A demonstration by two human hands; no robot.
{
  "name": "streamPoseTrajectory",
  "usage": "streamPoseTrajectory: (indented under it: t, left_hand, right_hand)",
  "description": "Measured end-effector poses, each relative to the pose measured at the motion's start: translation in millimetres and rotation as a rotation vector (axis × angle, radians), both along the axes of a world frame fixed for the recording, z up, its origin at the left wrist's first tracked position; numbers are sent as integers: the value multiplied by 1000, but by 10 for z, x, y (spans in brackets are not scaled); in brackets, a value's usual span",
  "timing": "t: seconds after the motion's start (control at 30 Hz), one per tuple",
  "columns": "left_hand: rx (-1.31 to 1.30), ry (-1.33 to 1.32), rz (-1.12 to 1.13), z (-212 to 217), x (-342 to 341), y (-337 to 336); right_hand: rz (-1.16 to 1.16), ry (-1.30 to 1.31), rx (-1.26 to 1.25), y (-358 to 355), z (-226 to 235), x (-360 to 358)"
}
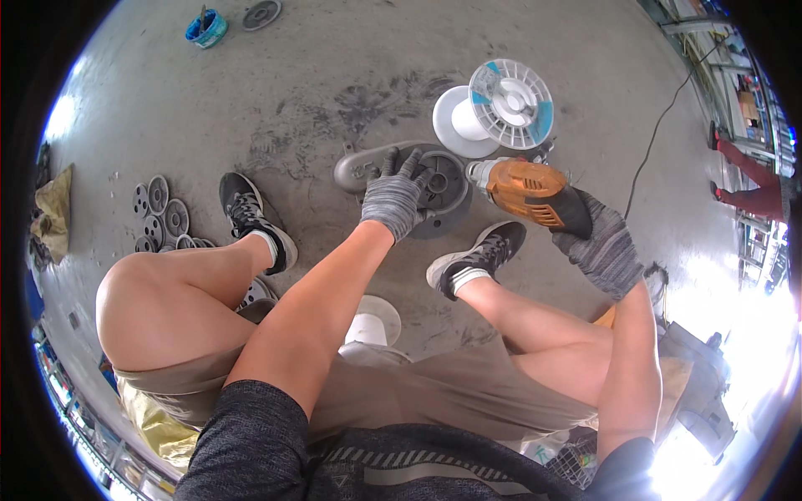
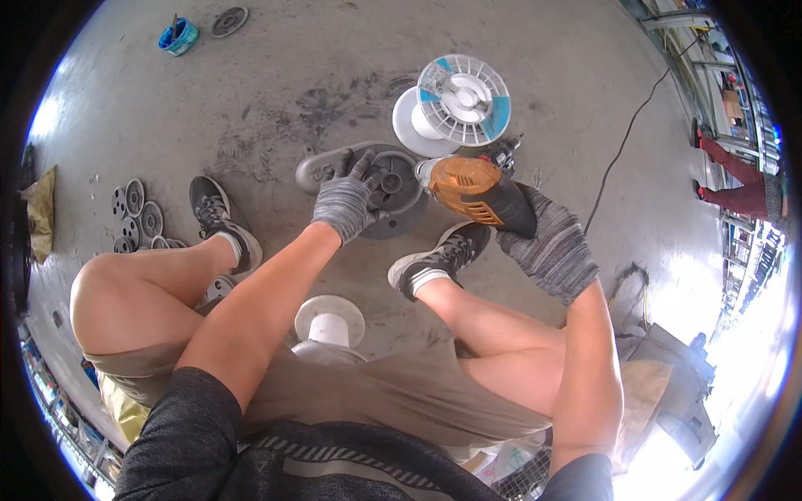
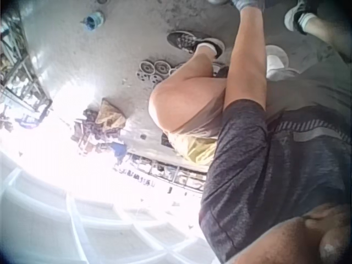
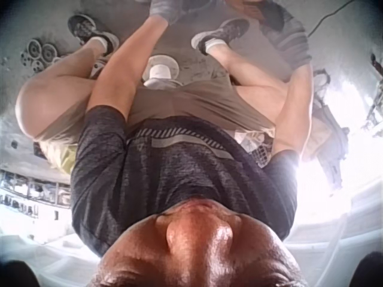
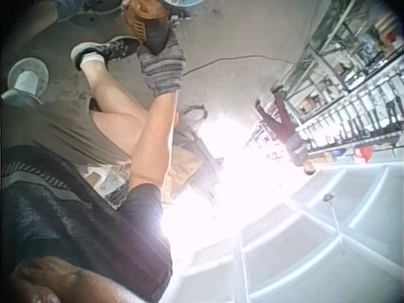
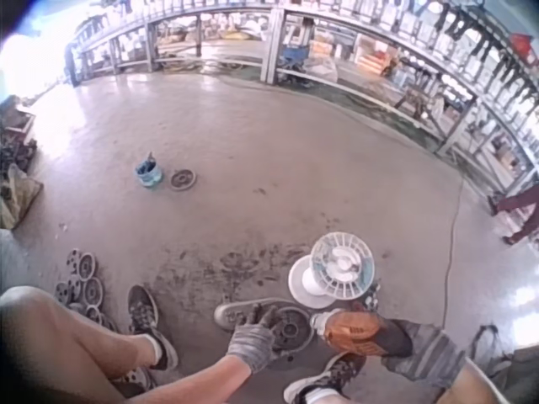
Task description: The person is using a handheld power drill to drill holes into metal circular components in a factory setting.
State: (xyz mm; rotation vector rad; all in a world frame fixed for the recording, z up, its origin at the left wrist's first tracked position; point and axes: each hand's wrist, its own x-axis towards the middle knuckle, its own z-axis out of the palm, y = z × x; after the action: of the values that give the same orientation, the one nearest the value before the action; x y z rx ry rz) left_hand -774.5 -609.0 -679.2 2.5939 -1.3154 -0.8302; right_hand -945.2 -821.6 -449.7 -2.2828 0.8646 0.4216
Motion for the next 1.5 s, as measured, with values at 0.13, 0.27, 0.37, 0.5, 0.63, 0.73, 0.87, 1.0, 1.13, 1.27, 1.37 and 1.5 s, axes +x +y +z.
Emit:
streamPoseTrajectory:
  t: [0.13,0.27,0.37,0.5,0.63,0.73,0.87,1.0,1.13,1.27,1.37,1.5]
  left_hand:
    - [40,10,-80,104,90,0]
    - [48,-21,-152,60,113,98]
    - [-48,73,4,1,-7,144]
    - [-146,101,158,-218,-62,163]
    - [-138,134,134,-258,-13,175]
    - [-163,138,96,-225,38,187]
    - [-186,167,133,-186,87,172]
    - [-224,182,226,-220,-18,159]
    - [-228,162,275,-122,-74,149]
    - [-110,88,83,-21,-65,97]
    - [51,56,-45,129,-7,68]
    - [-52,-107,-115,-217,70,164]
  right_hand:
    - [-19,25,23,-26,-97,-15]
    - [-55,65,100,20,-160,51]
    - [-158,73,190,33,-224,62]
    - [-211,43,245,3,-322,66]
    - [-247,64,284,-4,-329,82]
    - [-263,59,268,-19,-311,67]
    - [-265,33,266,-20,-257,56]
    - [-253,-12,263,-21,-175,59]
    - [-272,-8,274,2,-145,88]
    - [-274,7,261,7,-126,94]
    - [-263,-1,243,-11,-76,92]
    - [-235,-12,227,-4,-21,150]
